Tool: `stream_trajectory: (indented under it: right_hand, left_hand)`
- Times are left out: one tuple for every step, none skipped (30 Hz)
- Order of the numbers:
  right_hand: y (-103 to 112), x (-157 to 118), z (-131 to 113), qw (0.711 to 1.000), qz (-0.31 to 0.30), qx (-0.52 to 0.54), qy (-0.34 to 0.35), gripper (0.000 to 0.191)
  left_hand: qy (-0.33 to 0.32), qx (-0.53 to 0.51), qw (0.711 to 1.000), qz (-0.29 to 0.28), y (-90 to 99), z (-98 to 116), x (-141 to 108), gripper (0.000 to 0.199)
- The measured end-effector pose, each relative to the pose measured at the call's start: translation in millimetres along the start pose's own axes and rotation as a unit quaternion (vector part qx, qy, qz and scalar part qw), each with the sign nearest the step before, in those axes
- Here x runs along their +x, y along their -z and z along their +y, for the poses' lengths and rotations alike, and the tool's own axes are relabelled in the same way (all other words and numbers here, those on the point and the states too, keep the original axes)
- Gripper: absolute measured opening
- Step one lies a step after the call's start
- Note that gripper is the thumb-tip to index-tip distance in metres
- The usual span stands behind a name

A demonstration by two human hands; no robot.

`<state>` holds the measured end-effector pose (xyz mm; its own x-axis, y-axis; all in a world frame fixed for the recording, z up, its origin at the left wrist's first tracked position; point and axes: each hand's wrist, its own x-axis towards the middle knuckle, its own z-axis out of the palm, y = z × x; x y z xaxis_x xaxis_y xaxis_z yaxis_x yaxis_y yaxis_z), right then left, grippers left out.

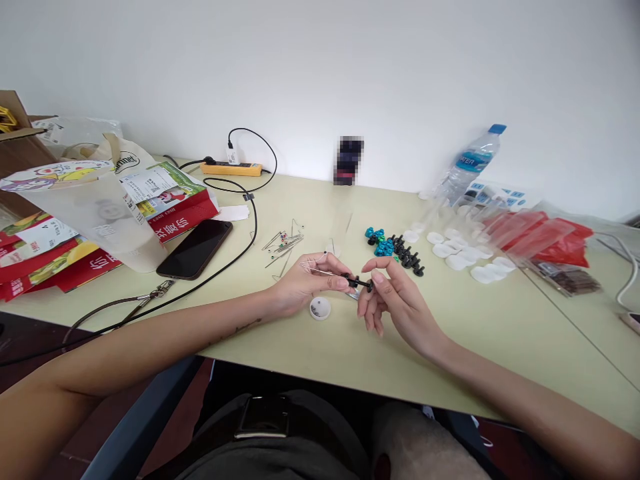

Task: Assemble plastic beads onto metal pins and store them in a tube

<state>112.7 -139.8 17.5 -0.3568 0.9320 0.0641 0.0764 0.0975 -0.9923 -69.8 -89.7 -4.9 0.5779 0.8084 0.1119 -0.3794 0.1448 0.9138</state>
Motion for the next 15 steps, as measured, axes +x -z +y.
stream_trajectory:
  right_hand:
    - [-0.8,-1.0,-0.2,1.0,0.003,-0.003,0.012,0.024]
    - [-1.7,-1.9,-0.2,1.0,0.007,-0.011,0.026,0.023]
    - [-2.5,-2.8,0.0,0.999,0.009,-0.025,0.04,0.023]
    - [-3.1,-3.6,0.5,0.998,0.011,-0.043,0.053,0.023]
    - [-3.4,-4.1,1.3,0.996,0.012,-0.066,0.065,0.025]
    - [-3.4,-4.4,2.3,0.993,0.013,-0.092,0.078,0.027]
    - [-3.1,-4.6,3.5,0.989,0.013,-0.119,0.088,0.03]
    - [-2.4,-4.6,4.8,0.984,0.015,-0.146,0.097,0.031]
    - [-1.4,-4.5,6.1,0.979,0.019,-0.173,0.105,0.032]
    - [-0.2,-4.3,7.2,0.974,0.022,-0.197,0.112,0.031]
    - [1.1,-4.2,8.1,0.968,0.026,-0.219,0.118,0.029]
    - [2.4,-4.0,8.7,0.962,0.029,-0.24,0.122,0.028]
    - [3.6,-4.0,9.1,0.957,0.032,-0.26,0.124,0.027]
    - [4.6,-4.1,9.3,0.952,0.035,-0.278,0.125,0.025]
    - [5.6,-4.2,9.2,0.947,0.038,-0.294,0.123,0.024]
  left_hand:
    - [-0.002,-0.013,1.0,0.002,0.8,-0.3,0.8,0.022]
    - [-0.004,-0.025,1.0,0.007,1.7,-0.5,1.6,0.022]
    - [-0.007,-0.036,0.999,0.014,2.8,-0.8,2.3,0.021]
    - [-0.008,-0.046,0.999,0.02,3.8,-1.0,2.9,0.021]
    - [-0.01,-0.055,0.998,0.025,4.8,-1.1,3.4,0.02]
    - [-0.011,-0.062,0.998,0.028,5.6,-1.3,3.6,0.02]
    - [-0.011,-0.067,0.997,0.027,6.2,-1.4,3.7,0.019]
    - [-0.012,-0.069,0.997,0.025,6.5,-1.5,3.7,0.019]
    - [-0.013,-0.071,0.997,0.022,6.7,-1.6,3.6,0.018]
    - [-0.014,-0.071,0.997,0.018,6.7,-1.8,3.5,0.018]
    - [-0.014,-0.069,0.997,0.014,6.7,-2.0,3.5,0.018]
    - [-0.014,-0.066,0.998,0.008,6.6,-2.2,3.4,0.018]
    - [-0.012,-0.063,0.998,0.003,6.5,-2.4,3.4,0.019]
    - [-0.01,-0.06,0.998,-0.003,6.4,-2.5,3.3,0.02]
    - [-0.008,-0.058,0.998,-0.007,6.3,-2.4,3.1,0.02]
